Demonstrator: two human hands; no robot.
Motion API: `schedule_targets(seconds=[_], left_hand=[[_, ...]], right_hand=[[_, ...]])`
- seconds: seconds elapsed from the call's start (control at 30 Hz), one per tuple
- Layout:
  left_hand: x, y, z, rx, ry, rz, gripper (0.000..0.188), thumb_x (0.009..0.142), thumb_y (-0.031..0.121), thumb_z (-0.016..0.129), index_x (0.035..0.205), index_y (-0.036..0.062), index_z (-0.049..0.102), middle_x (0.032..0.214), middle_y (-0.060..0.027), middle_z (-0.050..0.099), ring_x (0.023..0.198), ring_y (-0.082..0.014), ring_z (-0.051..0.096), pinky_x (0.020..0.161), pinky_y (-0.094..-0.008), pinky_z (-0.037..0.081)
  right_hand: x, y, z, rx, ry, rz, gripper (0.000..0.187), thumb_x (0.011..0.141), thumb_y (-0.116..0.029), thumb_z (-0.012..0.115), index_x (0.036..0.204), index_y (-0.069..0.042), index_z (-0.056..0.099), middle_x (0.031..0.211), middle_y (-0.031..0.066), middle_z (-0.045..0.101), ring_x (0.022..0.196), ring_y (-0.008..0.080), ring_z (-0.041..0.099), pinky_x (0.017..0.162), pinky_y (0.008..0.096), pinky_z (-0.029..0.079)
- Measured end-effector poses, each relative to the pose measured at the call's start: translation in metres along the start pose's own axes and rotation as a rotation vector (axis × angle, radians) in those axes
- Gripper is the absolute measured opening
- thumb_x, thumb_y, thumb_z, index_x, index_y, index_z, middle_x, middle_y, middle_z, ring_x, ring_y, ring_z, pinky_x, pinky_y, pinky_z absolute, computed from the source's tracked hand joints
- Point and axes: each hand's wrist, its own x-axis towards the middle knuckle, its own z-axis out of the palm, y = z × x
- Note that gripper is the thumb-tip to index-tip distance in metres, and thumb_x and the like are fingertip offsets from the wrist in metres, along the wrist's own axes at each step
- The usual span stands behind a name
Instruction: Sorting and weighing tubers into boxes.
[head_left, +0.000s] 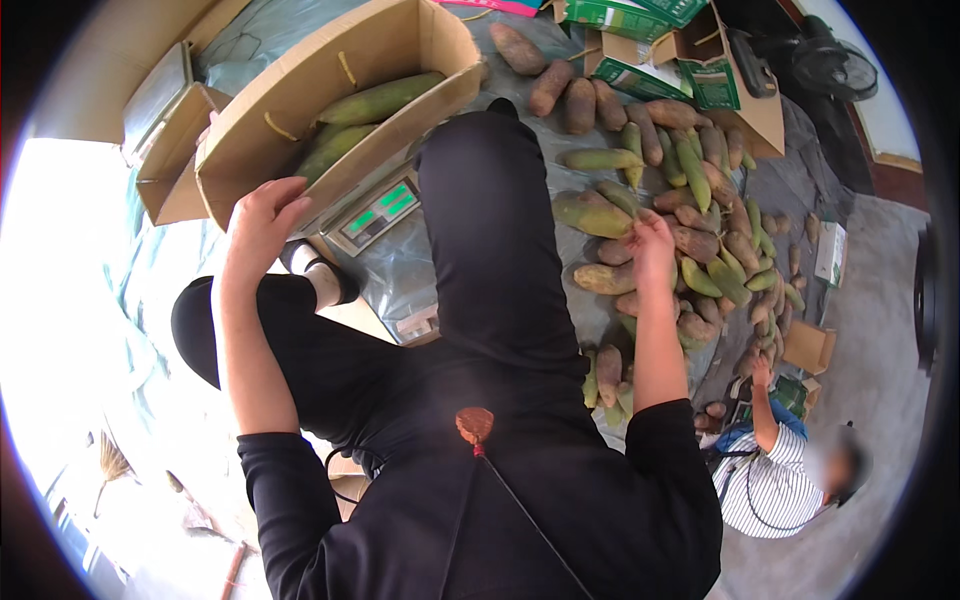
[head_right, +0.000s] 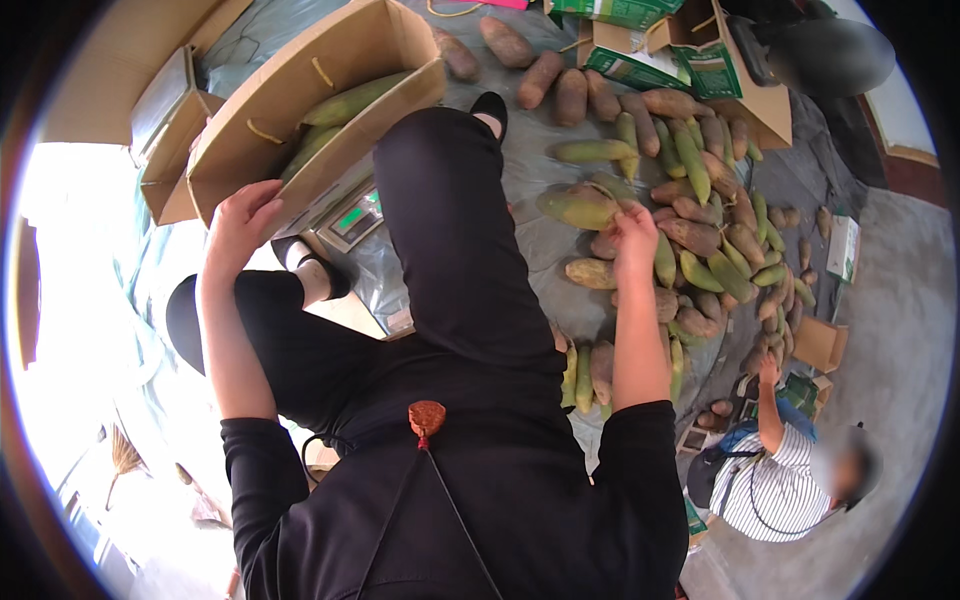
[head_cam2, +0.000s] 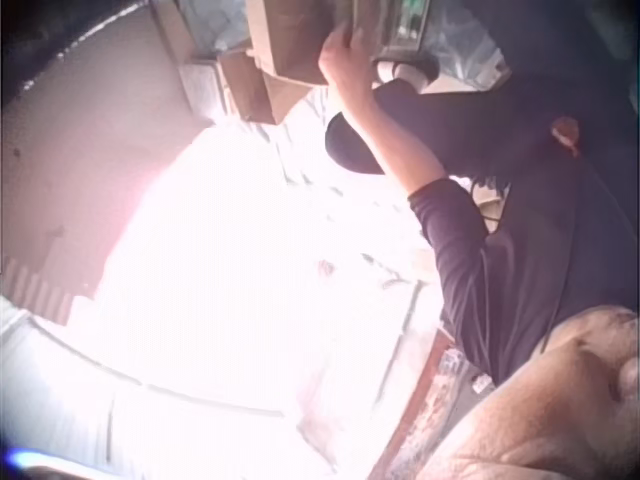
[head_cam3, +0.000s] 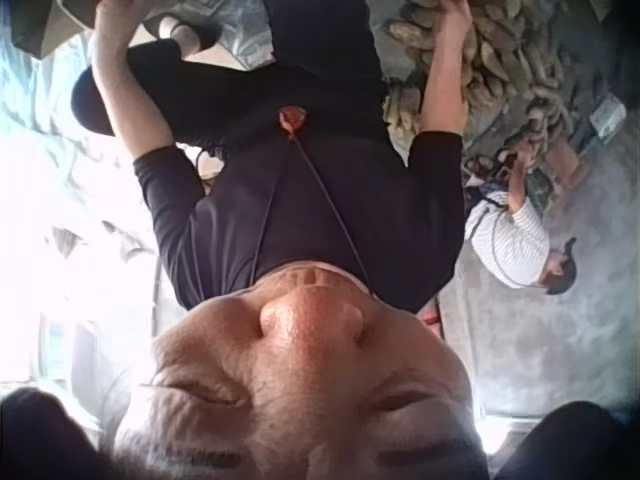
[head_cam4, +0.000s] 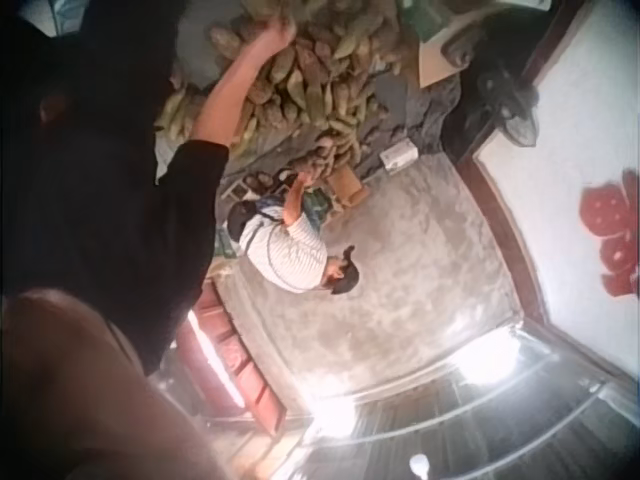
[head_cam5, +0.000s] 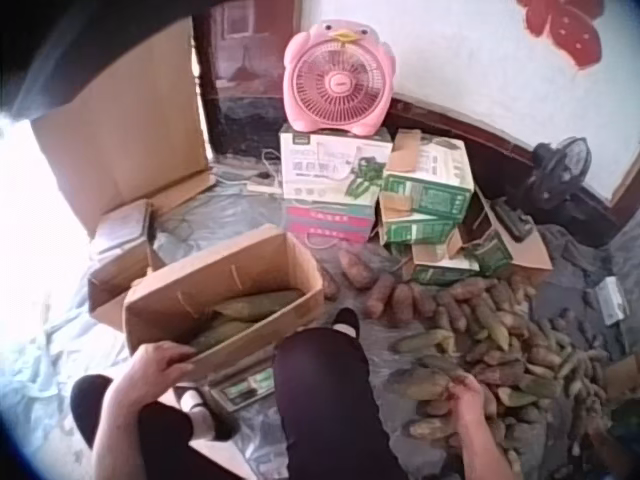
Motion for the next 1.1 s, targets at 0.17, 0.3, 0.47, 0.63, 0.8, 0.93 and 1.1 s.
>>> schedule_targets(seconds=[0.17, 0.3, 0.47, 0.63, 0.8, 0.93, 1.1], left_hand=[[0.001, -0.002, 0.000, -0.001, 0.012, -0.047, 0.029, 0.081, 0.015, 0.066, 0.106, -0.0012, 0.065, 0.093, -0.0159, 0.067, 0.084, -0.0256, 0.065, 0.077, -0.0323, 0.049], [0.002, -0.003, -0.001, 0.006, -0.006, -0.032, 0.031, 0.082, 0.017, 0.066, 0.107, -0.0006, 0.065, 0.098, -0.0170, 0.067, 0.091, -0.0284, 0.065, 0.081, -0.0352, 0.050], [0.002, -0.007, -0.001, -0.025, 0.011, -0.028, 0.031, 0.082, 0.018, 0.066, 0.108, 0.0004, 0.065, 0.098, -0.0164, 0.068, 0.092, -0.0284, 0.065, 0.083, -0.0353, 0.050], [0.000, -0.002, -0.006, 0.062, -0.027, -0.042, 0.031, 0.083, 0.013, 0.065, 0.111, -0.0003, 0.064, 0.098, -0.0150, 0.067, 0.090, -0.0244, 0.066, 0.081, -0.0335, 0.050], [-0.004, -0.002, -0.006, 0.148, -0.098, -0.089, 0.031, 0.079, 0.015, 0.067, 0.107, 0.0005, 0.064, 0.096, -0.0169, 0.066, 0.089, -0.0311, 0.063, 0.081, -0.0363, 0.049], [-0.004, 0.000, -0.005, 0.222, -0.151, -0.116, 0.030, 0.080, 0.016, 0.064, 0.106, 0.0014, 0.065, 0.096, -0.0183, 0.065, 0.089, -0.0336, 0.062, 0.081, -0.0385, 0.048], [-0.003, -0.013, 0.002, 0.235, -0.130, -0.069, 0.030, 0.081, 0.016, 0.061, 0.107, 0.0035, 0.065, 0.097, -0.0184, 0.064, 0.092, -0.0355, 0.061, 0.083, -0.0409, 0.047]], right_hand=[[-0.005, 0.051, 0.032, 0.002, -0.028, 0.171, 0.019, 0.086, -0.002, 0.054, 0.105, -0.002, 0.057, 0.074, 0.0022, 0.055, 0.061, 0.0131, 0.053, 0.056, 0.0283, 0.046], [0.004, 0.056, 0.042, 0.049, -0.084, 0.097, 0.021, 0.087, -0.004, 0.054, 0.108, 0.000, 0.056, 0.076, 0.0022, 0.054, 0.060, 0.0127, 0.050, 0.057, 0.0283, 0.046], [0.012, 0.053, 0.049, -0.078, -0.040, 0.107, 0.026, 0.089, -0.010, 0.055, 0.114, -0.002, 0.055, 0.080, 0.0011, 0.056, 0.060, 0.0109, 0.050, 0.058, 0.0270, 0.045], [0.004, 0.059, 0.045, -0.130, 0.024, 0.092, 0.027, 0.091, -0.013, 0.055, 0.116, -0.004, 0.055, 0.081, 0.0008, 0.059, 0.058, 0.0103, 0.049, 0.058, 0.0270, 0.045], [0.008, 0.058, 0.030, -0.084, 0.148, 0.230, 0.021, 0.092, -0.014, 0.054, 0.111, -0.006, 0.056, 0.077, 0.0008, 0.057, 0.055, 0.0099, 0.046, 0.057, 0.0269, 0.044], [0.018, 0.031, 0.030, 0.313, 0.183, 0.290, 0.011, 0.095, -0.013, 0.049, 0.100, -0.006, 0.054, 0.073, 0.0007, 0.054, 0.054, 0.0094, 0.043, 0.055, 0.0259, 0.041], [-0.008, -0.064, 0.074, -0.037, 0.003, -0.150, 0.016, 0.094, -0.011, 0.051, 0.108, -0.005, 0.055, 0.074, -0.0018, 0.051, 0.059, 0.0062, 0.042, 0.055, 0.0227, 0.037]])
